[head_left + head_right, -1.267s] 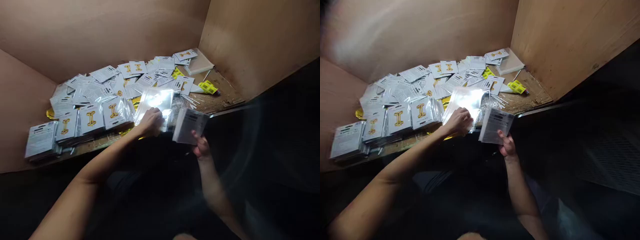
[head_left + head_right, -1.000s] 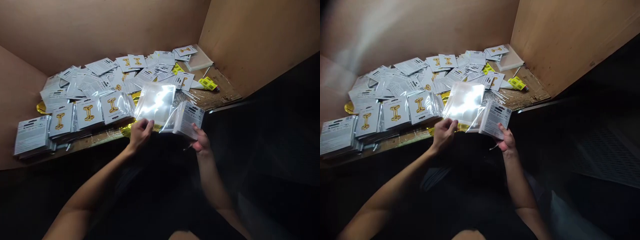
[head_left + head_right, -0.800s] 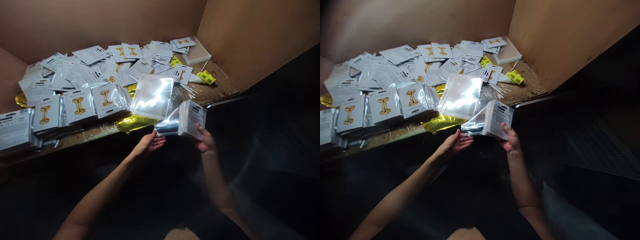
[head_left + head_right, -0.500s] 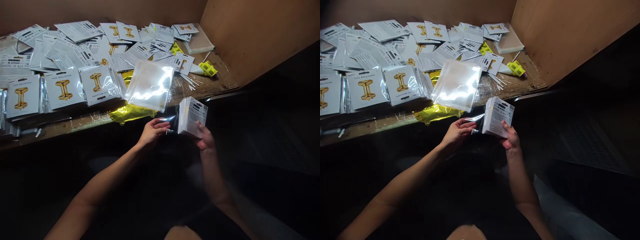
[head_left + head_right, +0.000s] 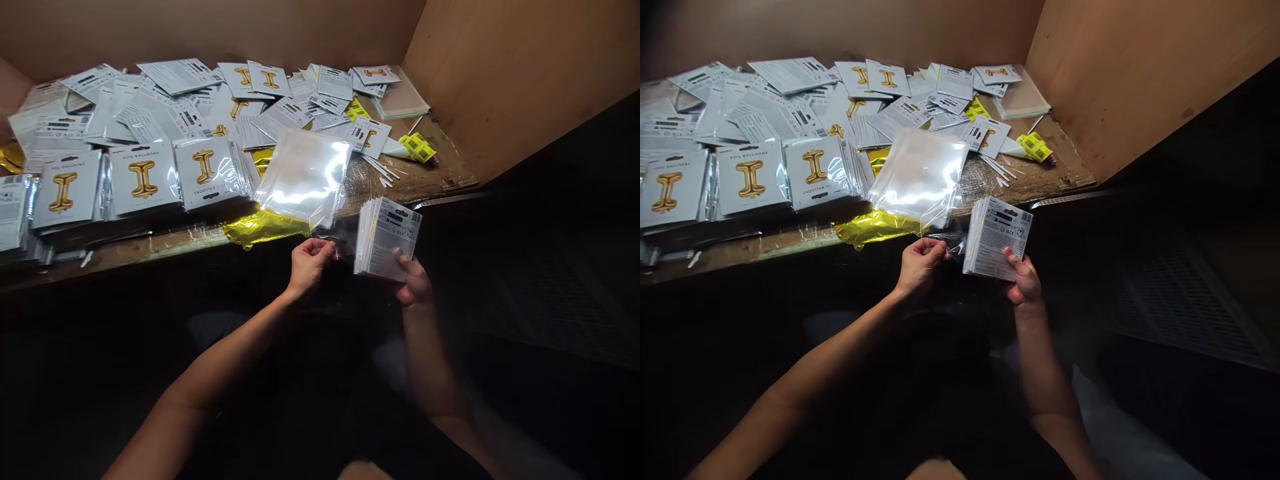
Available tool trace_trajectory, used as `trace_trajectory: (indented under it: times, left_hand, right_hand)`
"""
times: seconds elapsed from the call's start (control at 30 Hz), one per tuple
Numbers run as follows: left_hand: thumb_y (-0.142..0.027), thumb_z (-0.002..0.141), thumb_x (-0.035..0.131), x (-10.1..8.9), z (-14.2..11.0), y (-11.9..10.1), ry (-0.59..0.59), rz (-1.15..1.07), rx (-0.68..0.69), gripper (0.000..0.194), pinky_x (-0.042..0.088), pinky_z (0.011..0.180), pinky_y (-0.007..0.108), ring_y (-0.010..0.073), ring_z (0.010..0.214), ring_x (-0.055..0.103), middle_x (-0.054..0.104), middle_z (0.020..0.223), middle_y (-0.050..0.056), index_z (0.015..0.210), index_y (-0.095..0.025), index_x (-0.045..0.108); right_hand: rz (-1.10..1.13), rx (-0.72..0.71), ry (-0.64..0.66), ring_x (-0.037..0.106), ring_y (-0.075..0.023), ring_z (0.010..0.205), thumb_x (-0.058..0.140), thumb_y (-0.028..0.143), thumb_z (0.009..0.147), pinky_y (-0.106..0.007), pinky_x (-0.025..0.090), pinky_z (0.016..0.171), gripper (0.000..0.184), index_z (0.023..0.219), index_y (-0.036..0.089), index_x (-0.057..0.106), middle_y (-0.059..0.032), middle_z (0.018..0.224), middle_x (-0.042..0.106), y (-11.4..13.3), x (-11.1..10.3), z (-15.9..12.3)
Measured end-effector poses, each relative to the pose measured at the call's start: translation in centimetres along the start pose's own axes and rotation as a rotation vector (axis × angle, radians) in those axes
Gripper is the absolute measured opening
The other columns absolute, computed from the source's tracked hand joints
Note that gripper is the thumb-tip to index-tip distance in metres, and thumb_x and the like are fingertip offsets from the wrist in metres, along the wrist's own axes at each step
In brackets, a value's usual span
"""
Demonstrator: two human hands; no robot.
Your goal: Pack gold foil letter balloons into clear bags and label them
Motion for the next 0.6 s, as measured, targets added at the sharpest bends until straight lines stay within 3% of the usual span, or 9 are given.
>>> trace_trajectory:
  times: [0.1, 0.17, 0.3, 0.37, 0.47, 0.53, 0.6]
  left_hand:
    - [-0.044, 0.072, 0.099, 0.5, -0.5, -1.3, 0.06, 0.011, 0.037, 0.057, 0.064, 0.079, 0.032, 0.0174, 0.075, 0.077, 0.082, 0.091, 0.007, 0.113, -0.016, 0.07]
    - [-0.04, 0.078, 0.094, 0.6, -0.4, -3.2, 0.092, 0.106, 0.123, 0.071, 0.066, 0.083, 0.035, 0.0194, 0.079, 0.079, 0.083, 0.1, 0.008, 0.138, -0.018, 0.061]
    - [-0.028, 0.083, 0.087, -0.2, 1.5, -8.9, 0.08, 0.53, 0.291, 0.099, 0.063, 0.091, 0.038, 0.0232, 0.085, 0.078, 0.081, 0.097, 0.005, 0.167, -0.024, 0.035]
    - [-0.023, 0.081, 0.087, -0.9, 3.3, -12.1, 0.032, 0.79, 0.341, 0.097, 0.057, 0.104, 0.042, 0.0302, 0.106, 0.076, 0.079, 0.103, 0.009, 0.165, -0.022, 0.04]
    - [-0.015, 0.078, 0.086, -1.4, 7.1, -16.8, -0.09, 1.044, 0.434, 0.075, 0.041, 0.124, 0.05, 0.044, 0.145, 0.054, 0.07, 0.133, 0.023, 0.147, -0.013, 0.058]
    - [-0.011, 0.075, 0.085, -1.4, 10.3, -18.8, -0.149, 1.054, 0.416, 0.062, 0.036, 0.127, 0.053, 0.0484, 0.153, 0.044, 0.064, 0.139, 0.027, 0.134, -0.011, 0.064]
    - [-0.011, 0.071, 0.087, -1.2, 13.6, -19.7, -0.151, 0.952, 0.32, 0.053, 0.04, 0.122, 0.055, 0.0509, 0.149, 0.047, 0.068, 0.128, 0.026, 0.12, -0.013, 0.067]
  right_hand:
    - [0.008, -0.02, -0.021, 0.082, -0.0314, 0.105, 0.104, 0.042, 0.065, -0.054, 0.07, 0.099, 0.056, 0.109, 0.02, 0.076, -0.005, 0.109, 0.083, 0.7, 0.0, 0.1]
    - [0.009, -0.032, -0.014, 0.082, -0.0313, 0.103, 0.104, 0.042, 0.065, -0.053, 0.071, 0.097, 0.056, 0.108, 0.02, 0.075, -0.0046, 0.106, 0.083, 1.0, 0.6, 0.6]
    - [0.0, -0.064, 0.079, 0.081, -0.0305, 0.103, 0.101, 0.04, 0.071, -0.048, 0.072, 0.093, 0.051, 0.11, 0.02, 0.074, -0.0053, 0.106, 0.082, 1.4, 4.6, 2.8]
    - [-0.005, -0.05, 0.104, 0.082, -0.03, 0.1, 0.1, 0.038, 0.074, -0.046, 0.073, 0.088, 0.048, 0.11, 0.02, 0.073, -0.0056, 0.103, 0.082, 1.1, 7.2, 4.3]
    - [-0.017, 0.016, 0.094, 0.082, -0.0285, 0.09, 0.1, 0.035, 0.076, -0.043, 0.074, 0.077, 0.046, 0.109, 0.02, 0.072, -0.005, 0.097, 0.082, 0.1, 10.6, 6.1]
    - [-0.017, 0.044, 0.089, 0.081, -0.0264, 0.085, 0.099, 0.032, 0.076, -0.04, 0.073, 0.071, 0.044, 0.109, 0.021, 0.071, -0.0038, 0.096, 0.082, -0.3, 12.1, 6.6]
    - [-0.016, 0.05, 0.086, 0.081, -0.0241, 0.082, 0.098, 0.029, 0.077, -0.036, 0.071, 0.066, 0.042, 0.108, 0.022, 0.071, -0.0027, 0.095, 0.082, -0.5, 13.0, 6.7]
Point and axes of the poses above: each hand's wrist, its own z-axis towards the middle knuckle, its own x-axis out of the palm, y = z × x, the point moved 7 cm from there along z, towards the middle knuckle
